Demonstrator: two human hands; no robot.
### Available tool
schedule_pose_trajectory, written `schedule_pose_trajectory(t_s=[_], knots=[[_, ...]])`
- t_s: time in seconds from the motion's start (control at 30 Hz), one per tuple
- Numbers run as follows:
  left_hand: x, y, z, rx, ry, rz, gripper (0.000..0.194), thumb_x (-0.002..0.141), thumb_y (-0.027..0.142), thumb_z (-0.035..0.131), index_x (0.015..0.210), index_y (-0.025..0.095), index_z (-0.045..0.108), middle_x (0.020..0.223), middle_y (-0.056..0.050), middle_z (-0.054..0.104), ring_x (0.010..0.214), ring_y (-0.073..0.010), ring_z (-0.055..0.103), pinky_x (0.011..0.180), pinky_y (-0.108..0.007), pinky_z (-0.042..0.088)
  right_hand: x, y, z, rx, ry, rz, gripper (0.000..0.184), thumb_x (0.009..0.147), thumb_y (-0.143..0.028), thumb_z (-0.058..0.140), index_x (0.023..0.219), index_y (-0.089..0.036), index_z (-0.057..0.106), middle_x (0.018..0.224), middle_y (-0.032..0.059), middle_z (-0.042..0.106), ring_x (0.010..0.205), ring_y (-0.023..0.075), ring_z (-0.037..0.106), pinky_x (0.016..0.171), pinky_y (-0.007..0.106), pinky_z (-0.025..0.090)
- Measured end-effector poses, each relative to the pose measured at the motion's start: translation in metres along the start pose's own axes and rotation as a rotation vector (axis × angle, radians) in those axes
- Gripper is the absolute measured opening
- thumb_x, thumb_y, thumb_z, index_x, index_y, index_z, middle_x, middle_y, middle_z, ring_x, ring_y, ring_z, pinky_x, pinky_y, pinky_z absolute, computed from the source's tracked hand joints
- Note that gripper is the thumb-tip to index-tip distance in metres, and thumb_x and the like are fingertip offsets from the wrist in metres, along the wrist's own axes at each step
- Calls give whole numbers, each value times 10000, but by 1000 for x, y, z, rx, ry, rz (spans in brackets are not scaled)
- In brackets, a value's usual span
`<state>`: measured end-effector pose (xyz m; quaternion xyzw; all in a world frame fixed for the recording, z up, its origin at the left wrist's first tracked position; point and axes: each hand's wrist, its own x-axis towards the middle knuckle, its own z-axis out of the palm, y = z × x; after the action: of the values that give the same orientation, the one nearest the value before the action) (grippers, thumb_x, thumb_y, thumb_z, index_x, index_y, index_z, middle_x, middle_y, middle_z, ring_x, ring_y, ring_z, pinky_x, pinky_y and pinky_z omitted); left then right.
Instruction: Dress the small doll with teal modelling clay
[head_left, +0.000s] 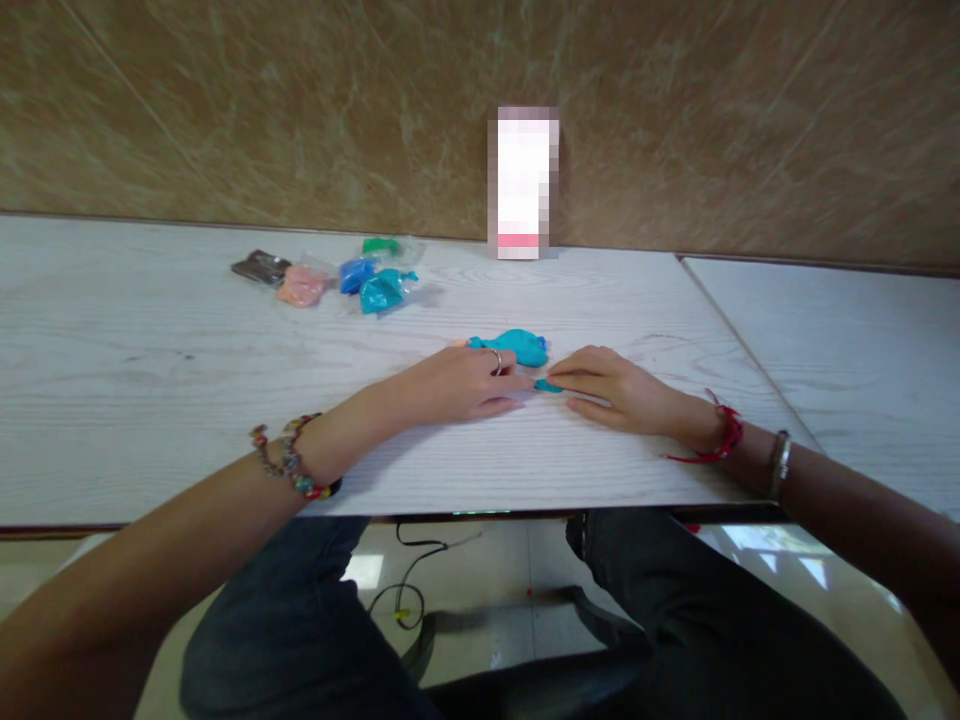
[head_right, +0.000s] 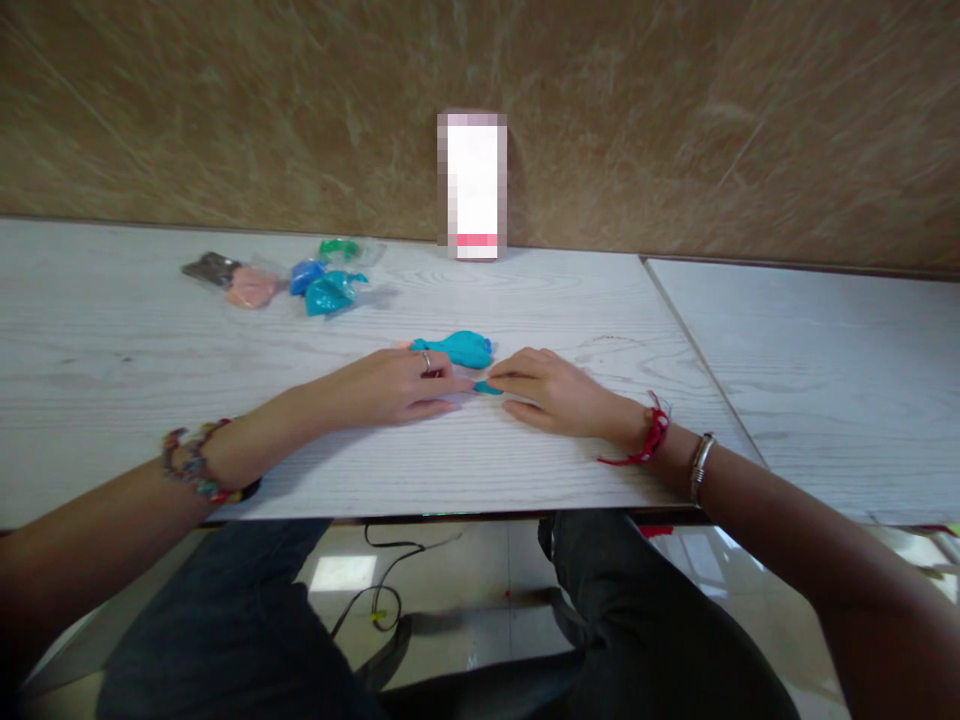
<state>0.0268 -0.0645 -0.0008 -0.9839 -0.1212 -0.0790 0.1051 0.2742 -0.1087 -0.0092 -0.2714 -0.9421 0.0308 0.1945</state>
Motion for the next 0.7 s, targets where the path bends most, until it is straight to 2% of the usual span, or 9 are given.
schedule_pose_trajectory(t_s=[0.27, 0.4, 0.57, 0.7], knots=[[0, 0, 1, -12, -11, -11, 308, 911, 345, 366, 1107, 220, 567, 929, -58, 618, 751, -131, 574, 637, -243, 432, -1, 0, 0, 12, -13, 30, 276, 868, -242, 458, 1084, -168, 612, 1079, 107, 616, 1007, 199, 548, 865, 387, 451], [-1, -1, 3, -14, 16, -12, 317, 910, 351, 369, 1135, 227, 555, 944, -60, 616, 771, -141, 578, 641, -251, 434, -4, 1, -4, 61, 25, 75, 327, 880, -261, 447, 1165, -148, 560, 1116, 122, 593, 1017, 183, 542, 869, 356, 454], [-1, -1, 3, -27, 18, -6, 314, 906, 349, 380, 1131, 225, 560, 919, -59, 614, 757, -142, 579, 642, -256, 436, -7, 3, -5, -49, -60, 11, 316, 878, -275, 444, 1141, -163, 576, 1109, 111, 611, 1026, 213, 537, 843, 402, 445], [0, 0, 2, -47, 22, -14, 310, 907, 345, 378, 1128, 225, 560, 945, -61, 611, 791, -149, 583, 647, -255, 439, -8, 2, -7, -19, 16, 34, 328, 879, -272, 437, 1170, -177, 557, 1087, 107, 608, 989, 200, 550, 833, 389, 461]])
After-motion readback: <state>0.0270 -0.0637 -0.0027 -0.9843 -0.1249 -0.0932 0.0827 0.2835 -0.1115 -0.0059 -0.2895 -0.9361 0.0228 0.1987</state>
